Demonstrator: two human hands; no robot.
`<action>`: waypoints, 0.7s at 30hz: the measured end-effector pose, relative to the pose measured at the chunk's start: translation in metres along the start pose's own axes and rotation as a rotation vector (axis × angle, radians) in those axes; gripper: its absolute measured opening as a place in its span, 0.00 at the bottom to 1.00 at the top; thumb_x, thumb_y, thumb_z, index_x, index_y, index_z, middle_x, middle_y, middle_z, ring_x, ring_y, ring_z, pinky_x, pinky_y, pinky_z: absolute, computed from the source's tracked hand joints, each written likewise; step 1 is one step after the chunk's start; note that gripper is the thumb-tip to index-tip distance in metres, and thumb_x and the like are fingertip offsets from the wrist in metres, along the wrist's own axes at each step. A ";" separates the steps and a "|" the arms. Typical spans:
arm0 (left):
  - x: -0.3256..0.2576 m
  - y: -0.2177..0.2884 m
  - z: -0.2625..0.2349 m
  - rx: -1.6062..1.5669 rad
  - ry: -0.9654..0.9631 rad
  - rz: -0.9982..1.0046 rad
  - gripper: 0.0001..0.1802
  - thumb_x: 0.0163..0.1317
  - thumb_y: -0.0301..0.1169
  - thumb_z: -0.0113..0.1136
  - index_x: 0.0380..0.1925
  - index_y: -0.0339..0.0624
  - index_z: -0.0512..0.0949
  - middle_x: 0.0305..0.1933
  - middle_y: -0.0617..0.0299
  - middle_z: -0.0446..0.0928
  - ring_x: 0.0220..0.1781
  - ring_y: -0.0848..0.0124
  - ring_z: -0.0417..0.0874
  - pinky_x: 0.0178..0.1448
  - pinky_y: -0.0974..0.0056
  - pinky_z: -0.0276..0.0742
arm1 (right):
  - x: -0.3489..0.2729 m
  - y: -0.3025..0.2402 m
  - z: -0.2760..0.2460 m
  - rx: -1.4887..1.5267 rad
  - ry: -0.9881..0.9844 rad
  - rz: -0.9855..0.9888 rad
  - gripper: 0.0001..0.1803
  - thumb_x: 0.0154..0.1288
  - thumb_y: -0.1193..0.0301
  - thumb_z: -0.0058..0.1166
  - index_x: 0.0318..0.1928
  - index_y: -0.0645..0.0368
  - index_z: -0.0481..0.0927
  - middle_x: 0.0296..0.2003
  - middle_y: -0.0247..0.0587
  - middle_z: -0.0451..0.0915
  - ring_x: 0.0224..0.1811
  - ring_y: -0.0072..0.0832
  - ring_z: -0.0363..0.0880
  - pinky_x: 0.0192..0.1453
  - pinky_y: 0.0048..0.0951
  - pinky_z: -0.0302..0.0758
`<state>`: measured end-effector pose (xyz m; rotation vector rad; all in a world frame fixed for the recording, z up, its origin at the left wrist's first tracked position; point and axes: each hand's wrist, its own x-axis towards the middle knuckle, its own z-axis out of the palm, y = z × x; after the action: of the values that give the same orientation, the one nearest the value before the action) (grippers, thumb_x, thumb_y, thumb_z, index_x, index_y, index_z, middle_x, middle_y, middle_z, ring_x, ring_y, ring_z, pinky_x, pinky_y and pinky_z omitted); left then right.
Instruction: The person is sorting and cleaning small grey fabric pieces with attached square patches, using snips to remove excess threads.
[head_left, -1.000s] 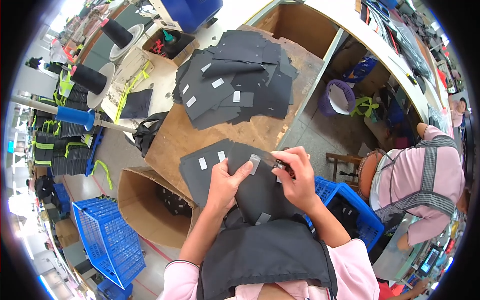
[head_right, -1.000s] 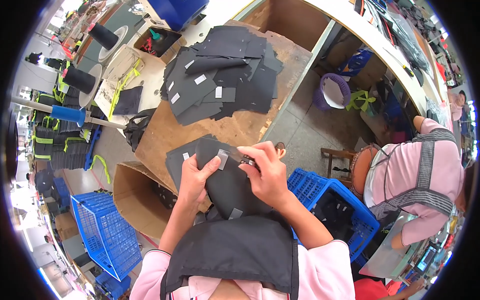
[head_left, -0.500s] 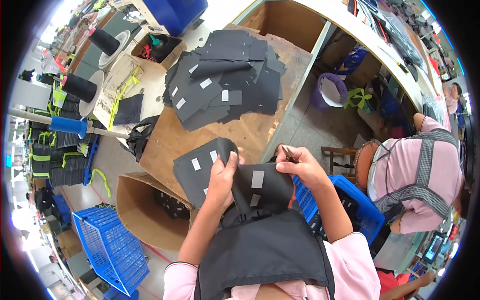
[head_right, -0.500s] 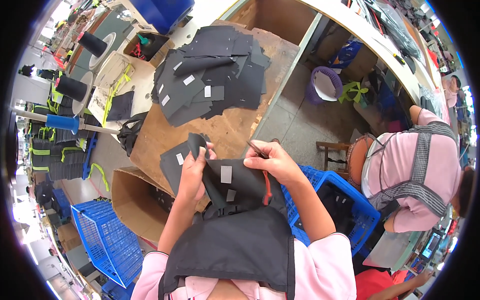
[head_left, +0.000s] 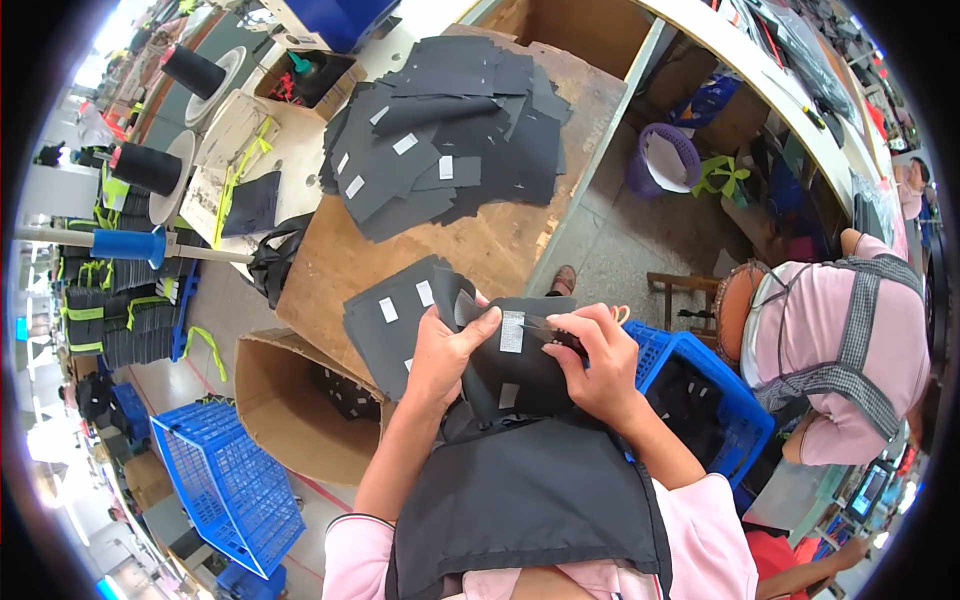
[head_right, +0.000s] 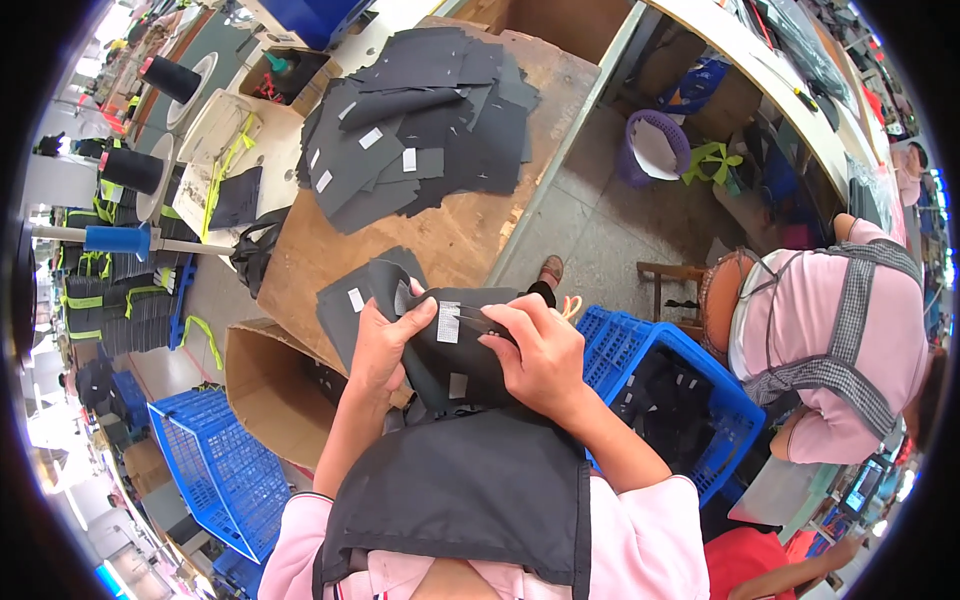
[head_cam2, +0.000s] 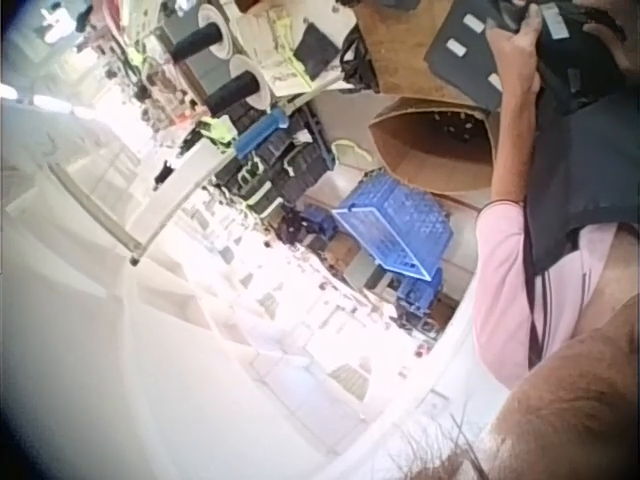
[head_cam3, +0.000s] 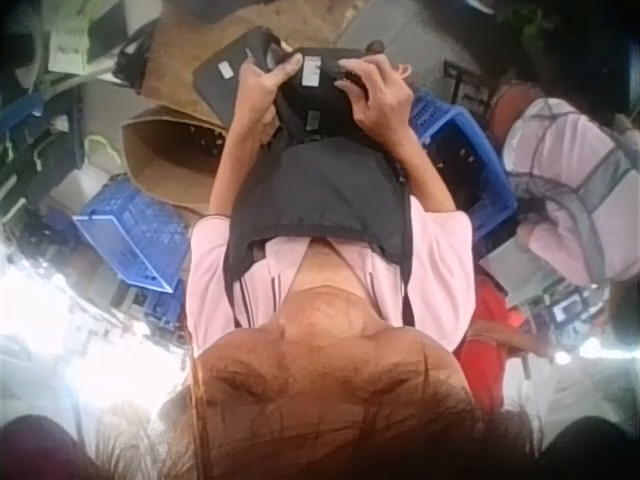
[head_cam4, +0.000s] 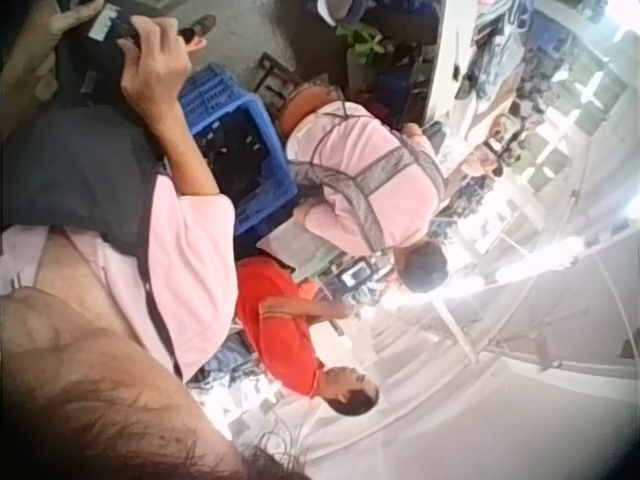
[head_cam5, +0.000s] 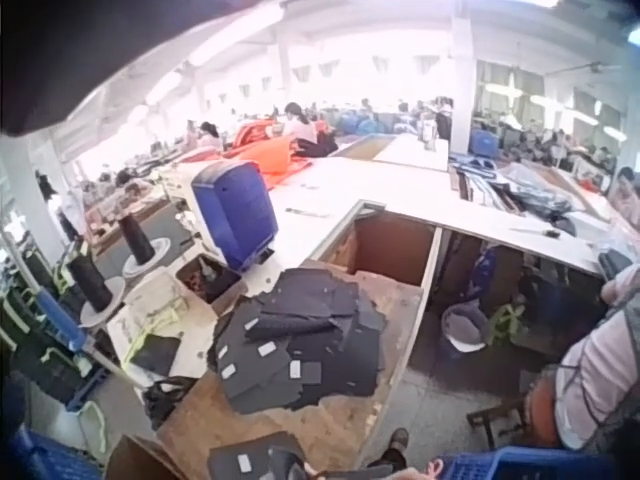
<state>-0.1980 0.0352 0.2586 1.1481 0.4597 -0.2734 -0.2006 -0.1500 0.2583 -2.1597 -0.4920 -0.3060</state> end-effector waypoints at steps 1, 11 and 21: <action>-0.001 0.002 0.002 0.020 0.000 0.003 0.10 0.54 0.26 0.65 0.34 0.40 0.73 0.30 0.68 0.74 0.34 0.79 0.73 0.41 0.72 0.68 | 0.001 0.001 0.000 -0.002 0.002 0.006 0.17 0.46 0.75 0.63 0.39 0.57 0.76 0.30 0.40 0.74 0.24 0.35 0.73 0.27 0.30 0.70; -0.001 0.003 0.005 0.106 0.013 0.055 0.11 0.54 0.28 0.66 0.34 0.40 0.73 0.29 0.68 0.73 0.32 0.79 0.72 0.39 0.72 0.68 | 0.008 0.006 0.002 -0.018 -0.003 -0.038 0.13 0.46 0.75 0.61 0.36 0.57 0.77 0.26 0.37 0.72 0.22 0.36 0.71 0.25 0.30 0.68; 0.019 0.003 -0.019 -0.320 0.223 0.075 0.12 0.58 0.31 0.63 0.39 0.44 0.71 0.38 0.65 0.73 0.42 0.73 0.74 0.47 0.64 0.73 | -0.016 0.011 0.010 0.984 -0.152 0.912 0.22 0.54 0.72 0.61 0.50 0.61 0.71 0.22 0.25 0.68 0.21 0.11 0.66 0.25 0.15 0.65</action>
<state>-0.1840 0.0544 0.2456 0.8827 0.6309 -0.0039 -0.2098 -0.1518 0.2380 -1.2364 0.2711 0.5188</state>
